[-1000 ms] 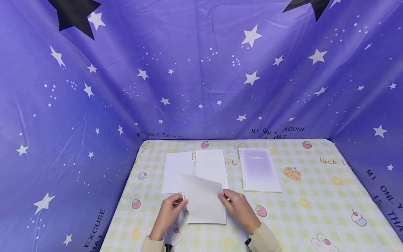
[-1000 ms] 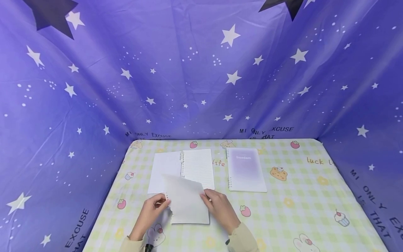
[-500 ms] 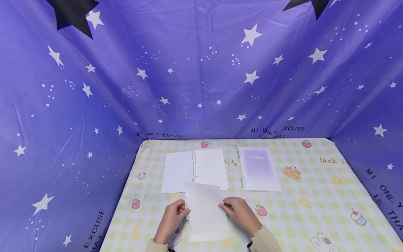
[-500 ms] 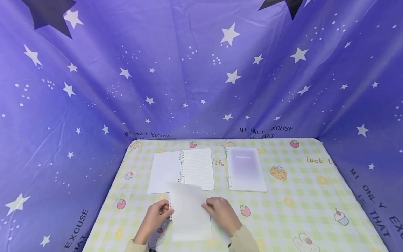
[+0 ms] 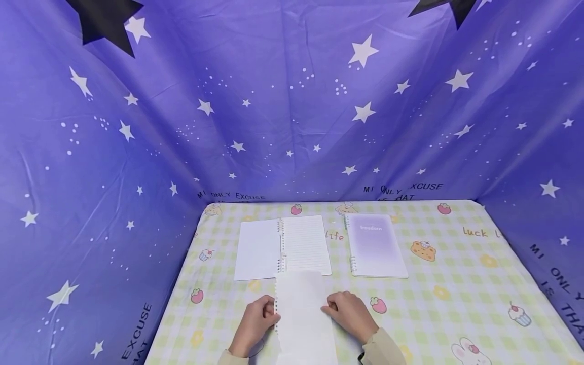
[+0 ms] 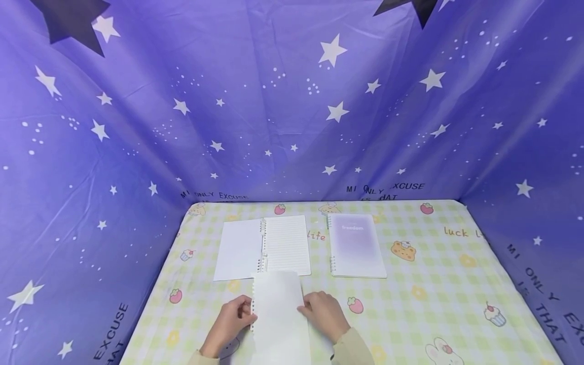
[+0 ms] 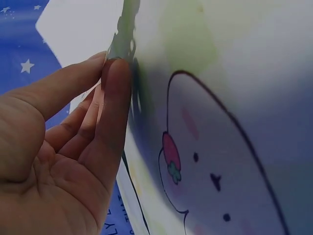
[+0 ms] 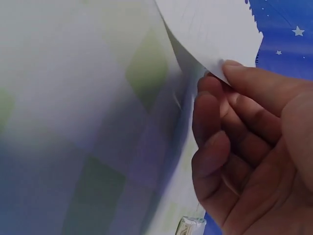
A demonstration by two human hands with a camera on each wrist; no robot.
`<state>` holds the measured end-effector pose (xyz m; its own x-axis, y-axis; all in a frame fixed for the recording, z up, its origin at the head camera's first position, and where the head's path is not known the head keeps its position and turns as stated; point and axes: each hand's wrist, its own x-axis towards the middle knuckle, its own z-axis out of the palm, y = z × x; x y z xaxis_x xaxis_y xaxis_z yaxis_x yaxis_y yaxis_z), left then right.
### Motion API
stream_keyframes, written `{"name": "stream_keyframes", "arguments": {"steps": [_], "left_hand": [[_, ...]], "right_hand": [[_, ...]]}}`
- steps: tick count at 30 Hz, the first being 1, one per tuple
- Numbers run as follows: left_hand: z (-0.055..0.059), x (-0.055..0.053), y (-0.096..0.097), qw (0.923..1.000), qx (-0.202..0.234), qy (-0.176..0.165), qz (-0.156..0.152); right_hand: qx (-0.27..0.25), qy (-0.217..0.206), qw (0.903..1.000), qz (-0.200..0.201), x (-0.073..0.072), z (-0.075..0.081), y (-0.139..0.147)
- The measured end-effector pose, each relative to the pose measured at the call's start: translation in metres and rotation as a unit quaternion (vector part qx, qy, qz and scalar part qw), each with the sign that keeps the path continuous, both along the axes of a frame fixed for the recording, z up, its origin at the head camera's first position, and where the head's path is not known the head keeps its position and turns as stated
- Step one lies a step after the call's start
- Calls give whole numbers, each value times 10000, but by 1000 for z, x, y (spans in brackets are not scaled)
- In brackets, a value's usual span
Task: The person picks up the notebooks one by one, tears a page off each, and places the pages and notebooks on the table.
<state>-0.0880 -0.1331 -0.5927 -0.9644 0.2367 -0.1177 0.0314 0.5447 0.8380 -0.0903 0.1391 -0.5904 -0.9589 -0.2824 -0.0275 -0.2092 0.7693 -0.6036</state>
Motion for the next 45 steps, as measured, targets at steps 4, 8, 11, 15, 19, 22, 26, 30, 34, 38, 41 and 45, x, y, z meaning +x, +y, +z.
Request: {"name": "stream_keyframes", "arguments": {"steps": [4, 8, 11, 15, 19, 22, 26, 30, 34, 38, 41, 45], "left_hand": [[-2, 2, 1, 9998, -55, 180, -43], [-3, 3, 2, 9997, -135, 223, -10], [-3, 3, 3, 9997, -181, 162, 32], [-3, 4, 5, 9994, -279, 186, 51], [-3, 5, 6, 9990, -362, 237, 56], [-2, 6, 6, 9987, -425, 279, 65], [-1, 6, 7, 9983, -495, 297, 81], [-1, 7, 7, 9980, -566, 271, 122], [-1, 7, 7, 9974, -656, 265, 168], [0, 7, 8, 9967, -721, 323, 191], [1, 7, 9, 9956, -828, 382, 222], [3, 7, 8, 9948, -901, 425, 230]], "right_hand": [[98, -106, 9999, -23, 2, -3, 0], [177, -159, 9997, -62, 3, -5, 0], [185, -200, 9996, -111, 4, -6, -1], [196, -208, 9994, -181, 5, -6, -2], [212, -168, 9994, -200, 6, -6, -1], [216, -177, 9994, -197, 7, -5, -1], [167, -218, 9994, -226, 7, -3, 0], [119, -257, 9992, -277, 7, -4, 0], [130, -228, 9989, -380, 8, -5, 0], [114, -184, 9988, -435, 8, -6, 0], [100, -204, 9988, -427, 9, -6, 0], [100, -211, 9990, -378, 10, -6, 1]]}}
